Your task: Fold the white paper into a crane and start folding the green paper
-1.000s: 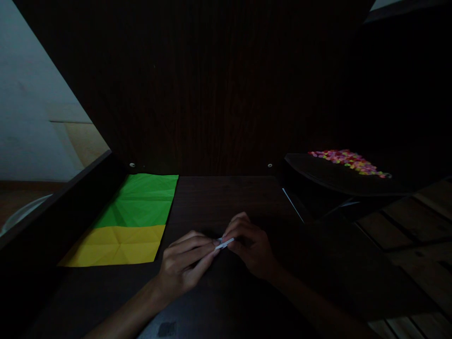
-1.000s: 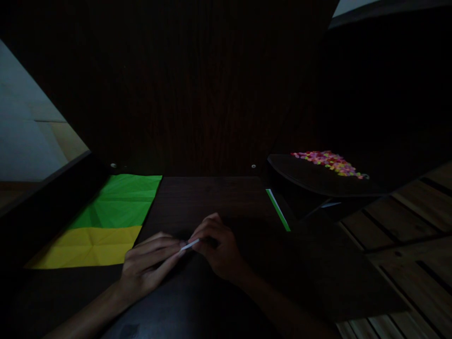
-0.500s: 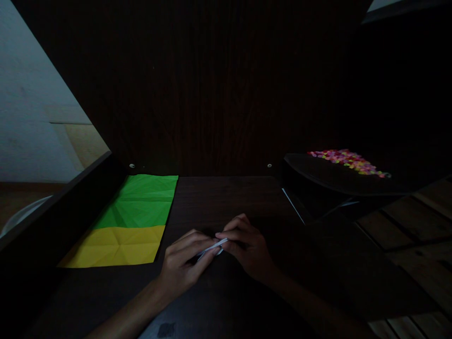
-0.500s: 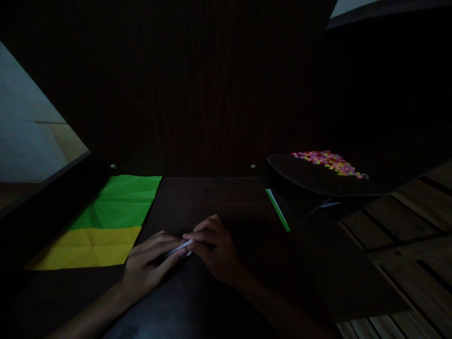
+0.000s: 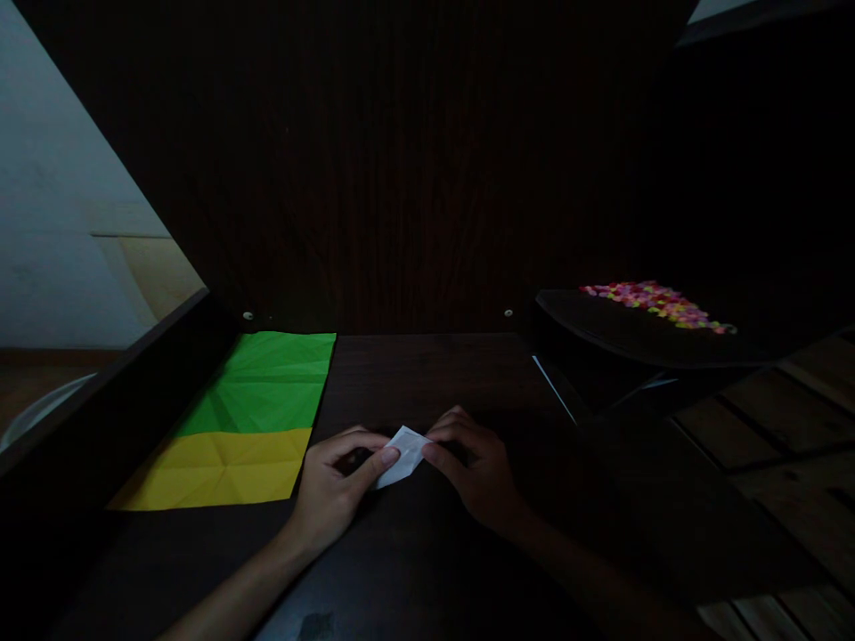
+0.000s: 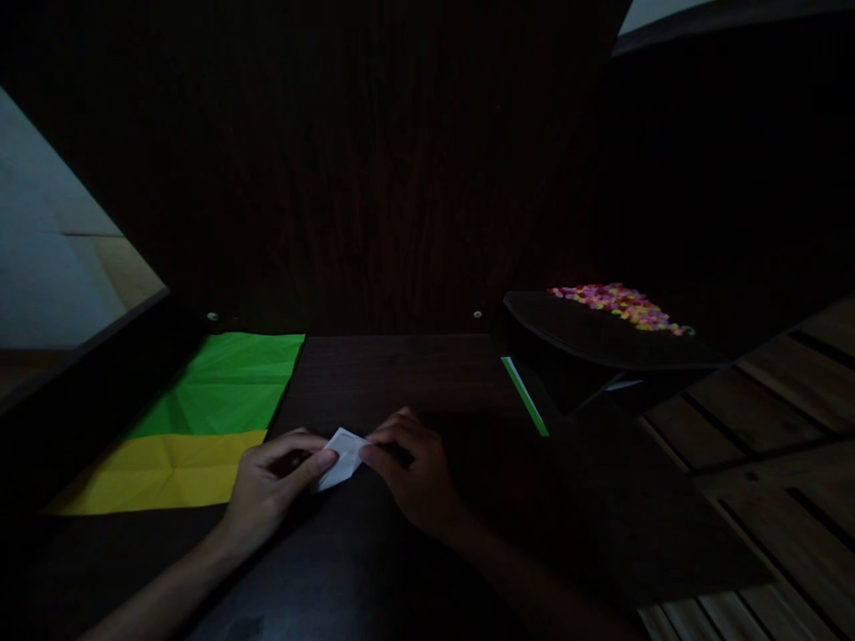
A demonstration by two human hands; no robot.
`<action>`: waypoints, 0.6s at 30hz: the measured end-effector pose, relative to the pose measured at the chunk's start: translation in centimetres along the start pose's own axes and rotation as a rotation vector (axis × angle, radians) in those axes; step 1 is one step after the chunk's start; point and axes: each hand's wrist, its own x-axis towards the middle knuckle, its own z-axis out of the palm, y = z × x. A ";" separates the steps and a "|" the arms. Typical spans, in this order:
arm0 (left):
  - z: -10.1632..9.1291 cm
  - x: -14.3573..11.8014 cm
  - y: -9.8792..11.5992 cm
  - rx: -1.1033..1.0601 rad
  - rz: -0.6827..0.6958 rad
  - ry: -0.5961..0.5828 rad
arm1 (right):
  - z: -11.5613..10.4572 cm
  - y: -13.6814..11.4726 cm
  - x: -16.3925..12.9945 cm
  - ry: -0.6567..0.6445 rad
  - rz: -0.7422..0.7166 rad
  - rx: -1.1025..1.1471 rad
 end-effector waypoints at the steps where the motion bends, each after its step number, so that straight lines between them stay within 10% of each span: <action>1: 0.0 0.0 0.0 -0.036 -0.037 -0.010 | 0.0 -0.1 0.0 0.000 0.000 -0.001; 8: 0.2 -0.1 -0.1 -0.241 -0.327 -0.189 | -0.2 0.2 -0.1 -0.059 0.116 0.080; 18: 0.6 0.0 0.1 -0.298 -0.403 -0.247 | 1.1 1.1 -0.5 -0.030 0.423 0.147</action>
